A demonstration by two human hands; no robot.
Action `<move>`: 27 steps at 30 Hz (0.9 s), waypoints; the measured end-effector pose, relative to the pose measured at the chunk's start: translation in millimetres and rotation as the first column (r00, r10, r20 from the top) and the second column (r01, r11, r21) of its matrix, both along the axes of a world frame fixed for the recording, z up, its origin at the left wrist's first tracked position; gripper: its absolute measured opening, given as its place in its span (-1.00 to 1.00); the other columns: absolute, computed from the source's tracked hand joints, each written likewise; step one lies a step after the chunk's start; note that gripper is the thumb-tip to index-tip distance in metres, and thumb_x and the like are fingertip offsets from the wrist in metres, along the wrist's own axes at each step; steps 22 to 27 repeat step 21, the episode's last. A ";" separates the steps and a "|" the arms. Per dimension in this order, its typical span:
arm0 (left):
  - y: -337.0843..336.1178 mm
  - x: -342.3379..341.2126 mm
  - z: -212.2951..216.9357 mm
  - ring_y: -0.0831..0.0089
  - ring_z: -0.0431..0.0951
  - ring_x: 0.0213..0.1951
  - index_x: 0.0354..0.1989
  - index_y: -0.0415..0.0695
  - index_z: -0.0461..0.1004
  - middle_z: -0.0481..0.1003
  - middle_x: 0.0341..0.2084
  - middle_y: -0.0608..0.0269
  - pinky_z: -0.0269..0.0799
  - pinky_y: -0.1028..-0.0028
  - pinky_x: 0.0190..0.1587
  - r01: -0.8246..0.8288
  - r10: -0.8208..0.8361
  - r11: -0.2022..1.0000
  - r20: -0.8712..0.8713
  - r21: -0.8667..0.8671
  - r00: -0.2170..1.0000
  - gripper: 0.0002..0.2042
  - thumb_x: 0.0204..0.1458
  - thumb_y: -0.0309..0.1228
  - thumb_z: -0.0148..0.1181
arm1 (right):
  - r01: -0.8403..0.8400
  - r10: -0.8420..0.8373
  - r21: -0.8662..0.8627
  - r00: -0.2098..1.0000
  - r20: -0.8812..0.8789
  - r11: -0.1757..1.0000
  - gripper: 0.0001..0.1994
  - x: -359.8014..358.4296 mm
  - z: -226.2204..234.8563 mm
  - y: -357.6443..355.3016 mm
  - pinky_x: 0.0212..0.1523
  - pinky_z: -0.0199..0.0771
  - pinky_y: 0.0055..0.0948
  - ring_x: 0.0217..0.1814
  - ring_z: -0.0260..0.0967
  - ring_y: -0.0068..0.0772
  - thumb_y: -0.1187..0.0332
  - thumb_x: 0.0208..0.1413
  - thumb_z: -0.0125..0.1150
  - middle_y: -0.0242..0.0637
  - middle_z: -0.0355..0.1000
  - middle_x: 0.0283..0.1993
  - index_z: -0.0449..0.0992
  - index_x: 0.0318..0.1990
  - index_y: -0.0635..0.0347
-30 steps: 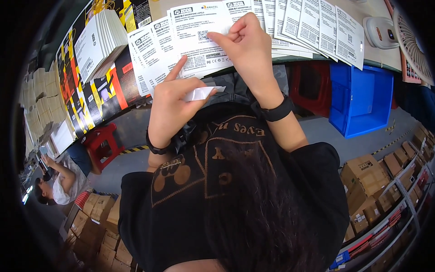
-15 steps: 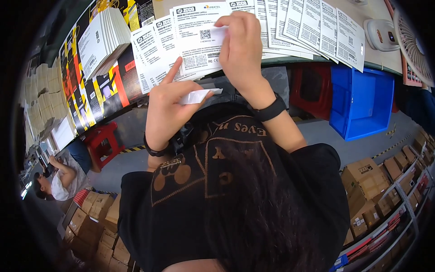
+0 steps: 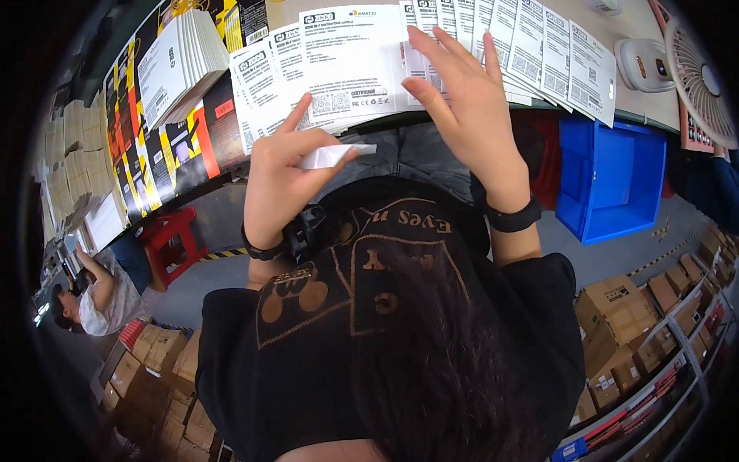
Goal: The person picks up a stack of papers, peels a sticker from a roll, and applies it to each paper. After repeating this for several papers, the person gathers them into a stack and secures them with a rubber band.
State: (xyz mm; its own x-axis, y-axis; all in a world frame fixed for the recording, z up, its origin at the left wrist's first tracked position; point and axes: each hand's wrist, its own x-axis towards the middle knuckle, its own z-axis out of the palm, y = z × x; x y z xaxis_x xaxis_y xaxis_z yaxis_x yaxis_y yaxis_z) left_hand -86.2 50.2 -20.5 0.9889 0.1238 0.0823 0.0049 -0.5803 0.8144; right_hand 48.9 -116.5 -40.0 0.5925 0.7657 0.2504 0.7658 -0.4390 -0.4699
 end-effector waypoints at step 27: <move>-21.9 1.3 1.6 0.33 0.48 -0.35 -0.31 -0.10 0.45 0.44 -0.46 0.17 0.36 0.46 -0.32 -0.276 0.264 0.961 0.384 -0.025 0.885 -0.80 -0.19 -0.44 0.18 | 0.169 0.097 0.423 0.837 -0.538 0.890 -0.88 -18.1 7.1 -4.7 -0.12 0.35 -0.52 -0.25 0.34 -0.43 0.62 0.02 0.00 -0.25 0.39 -0.31 0.39 -0.26 0.37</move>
